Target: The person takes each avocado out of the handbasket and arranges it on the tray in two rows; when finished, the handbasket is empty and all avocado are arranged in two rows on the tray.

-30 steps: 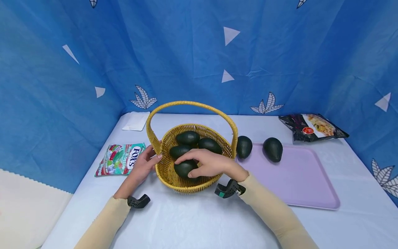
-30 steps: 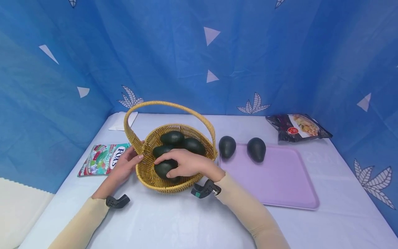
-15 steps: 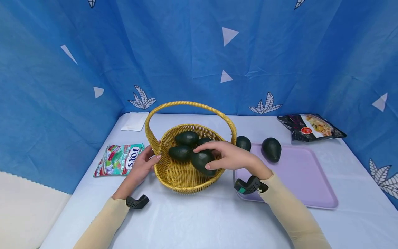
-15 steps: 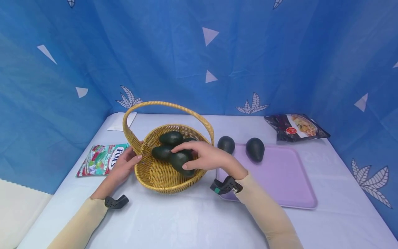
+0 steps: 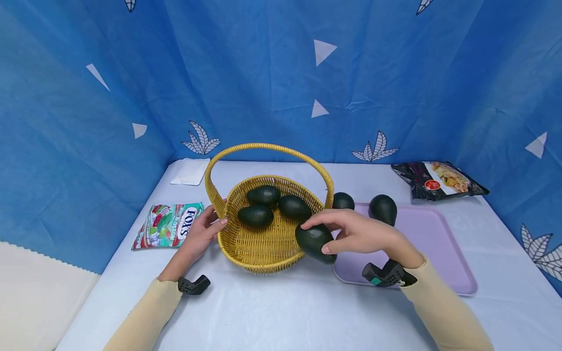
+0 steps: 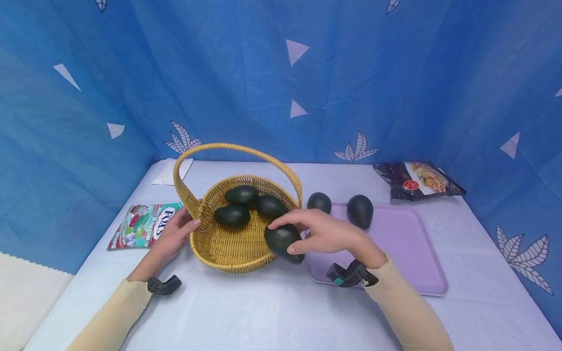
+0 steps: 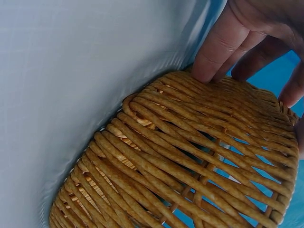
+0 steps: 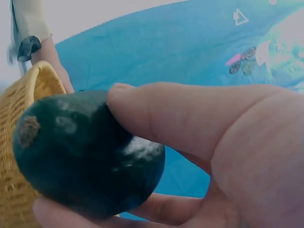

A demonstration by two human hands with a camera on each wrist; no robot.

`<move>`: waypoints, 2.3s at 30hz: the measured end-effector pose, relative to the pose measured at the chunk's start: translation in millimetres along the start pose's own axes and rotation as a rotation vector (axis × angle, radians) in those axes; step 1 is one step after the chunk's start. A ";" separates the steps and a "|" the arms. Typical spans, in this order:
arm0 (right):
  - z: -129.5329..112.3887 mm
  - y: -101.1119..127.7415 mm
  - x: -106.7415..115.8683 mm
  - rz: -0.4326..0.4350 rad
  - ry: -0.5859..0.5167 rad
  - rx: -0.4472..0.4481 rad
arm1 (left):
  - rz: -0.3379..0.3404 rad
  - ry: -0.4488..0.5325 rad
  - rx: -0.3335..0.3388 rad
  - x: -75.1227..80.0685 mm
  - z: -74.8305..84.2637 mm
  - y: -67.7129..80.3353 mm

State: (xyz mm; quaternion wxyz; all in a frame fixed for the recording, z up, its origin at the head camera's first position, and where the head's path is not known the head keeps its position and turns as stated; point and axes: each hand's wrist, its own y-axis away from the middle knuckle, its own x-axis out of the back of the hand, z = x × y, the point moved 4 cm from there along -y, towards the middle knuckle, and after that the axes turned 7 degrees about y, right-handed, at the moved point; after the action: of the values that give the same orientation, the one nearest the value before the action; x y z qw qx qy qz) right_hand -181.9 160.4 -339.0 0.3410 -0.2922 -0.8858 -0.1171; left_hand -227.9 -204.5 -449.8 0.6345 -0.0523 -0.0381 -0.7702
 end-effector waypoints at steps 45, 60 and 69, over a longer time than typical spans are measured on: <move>161.9 188.6 96.5 0.440 0.131 -0.629 | 0.010 -0.028 0.009 -0.5 0.7 -0.1; 183.2 192.1 96.0 0.396 0.158 -0.769 | 0.006 -0.012 0.002 -0.8 0.9 -0.1; 181.9 193.3 98.8 0.389 0.159 -0.805 | 0.003 0.005 0.004 -1.1 0.6 -0.5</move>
State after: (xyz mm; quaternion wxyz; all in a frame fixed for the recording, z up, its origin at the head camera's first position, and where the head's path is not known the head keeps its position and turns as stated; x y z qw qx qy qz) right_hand -222.8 432.6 -405.6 0.2828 -0.5525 -0.6697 -0.4078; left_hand -228.1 -203.2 -449.4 0.6359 -0.0491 -0.0379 -0.7692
